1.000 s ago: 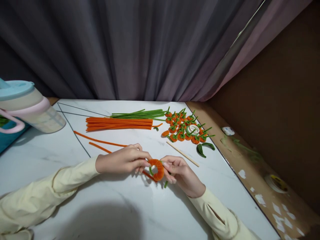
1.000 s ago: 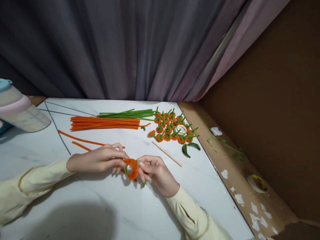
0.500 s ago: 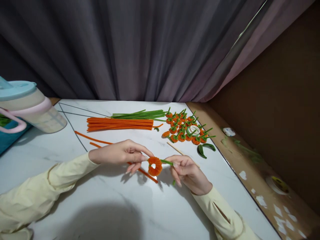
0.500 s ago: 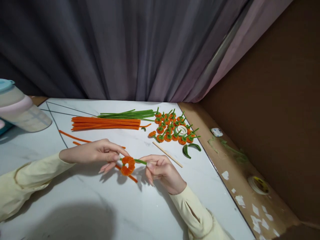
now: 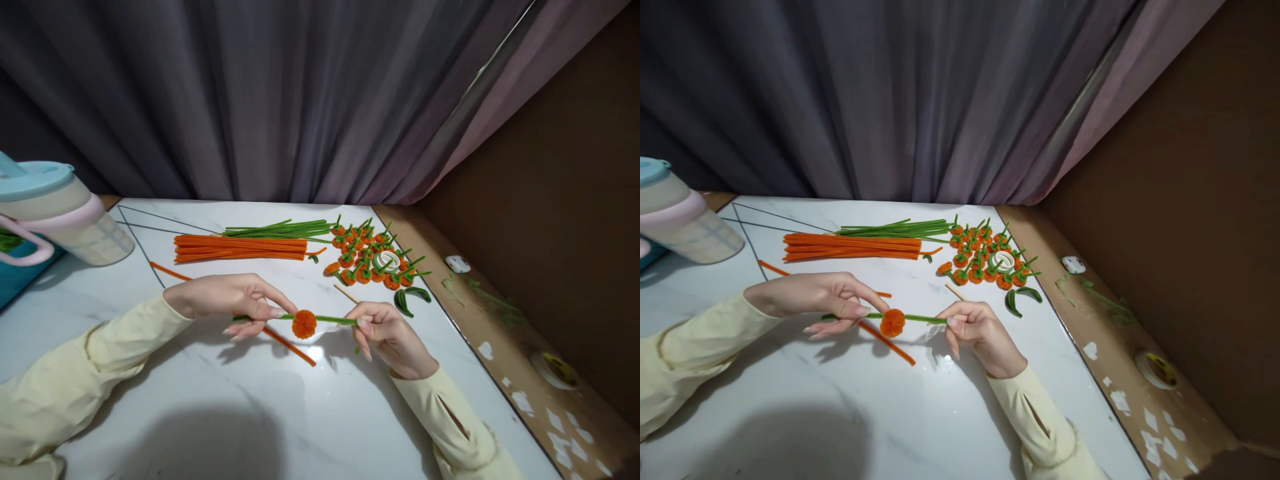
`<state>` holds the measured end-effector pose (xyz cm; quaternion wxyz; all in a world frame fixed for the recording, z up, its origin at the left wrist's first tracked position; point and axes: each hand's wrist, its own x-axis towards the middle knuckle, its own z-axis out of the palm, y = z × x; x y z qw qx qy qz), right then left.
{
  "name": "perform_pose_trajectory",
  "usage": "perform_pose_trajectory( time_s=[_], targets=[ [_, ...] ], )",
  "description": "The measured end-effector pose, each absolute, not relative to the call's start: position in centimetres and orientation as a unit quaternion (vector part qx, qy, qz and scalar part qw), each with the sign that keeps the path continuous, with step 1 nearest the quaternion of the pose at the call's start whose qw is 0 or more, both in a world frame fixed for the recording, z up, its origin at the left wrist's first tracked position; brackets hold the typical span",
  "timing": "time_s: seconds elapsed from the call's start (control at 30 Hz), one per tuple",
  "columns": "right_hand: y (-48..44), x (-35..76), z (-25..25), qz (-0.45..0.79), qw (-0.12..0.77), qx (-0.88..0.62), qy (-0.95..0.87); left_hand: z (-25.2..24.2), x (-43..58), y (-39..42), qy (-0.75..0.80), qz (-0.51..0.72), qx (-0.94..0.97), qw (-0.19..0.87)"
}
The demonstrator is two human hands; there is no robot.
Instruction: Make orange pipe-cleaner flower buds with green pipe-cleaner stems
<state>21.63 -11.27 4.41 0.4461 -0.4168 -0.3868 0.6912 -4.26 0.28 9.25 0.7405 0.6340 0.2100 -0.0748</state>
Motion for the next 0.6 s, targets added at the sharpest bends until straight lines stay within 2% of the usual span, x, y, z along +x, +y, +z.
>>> perform_pose_trajectory(
  time_s=[0.13, 0.37, 0.6],
  targets=[
    [-11.2, 20.7, 4.2, 0.701, 0.444, -0.416, -0.372, 8.6, -3.6, -0.5, 0.192, -0.091, 0.678, 0.703],
    [-11.6, 18.8, 4.5, 0.719, 0.430, -0.393, -0.380, 8.1, -2.4, -2.3, 0.261, -0.009, 0.767, 0.586],
    [-12.0, 18.5, 5.0, 0.656, 0.474, -0.428, -0.403, 9.0, -2.2, -3.0, 0.231, -0.019, 0.633, 0.739]
  ],
)
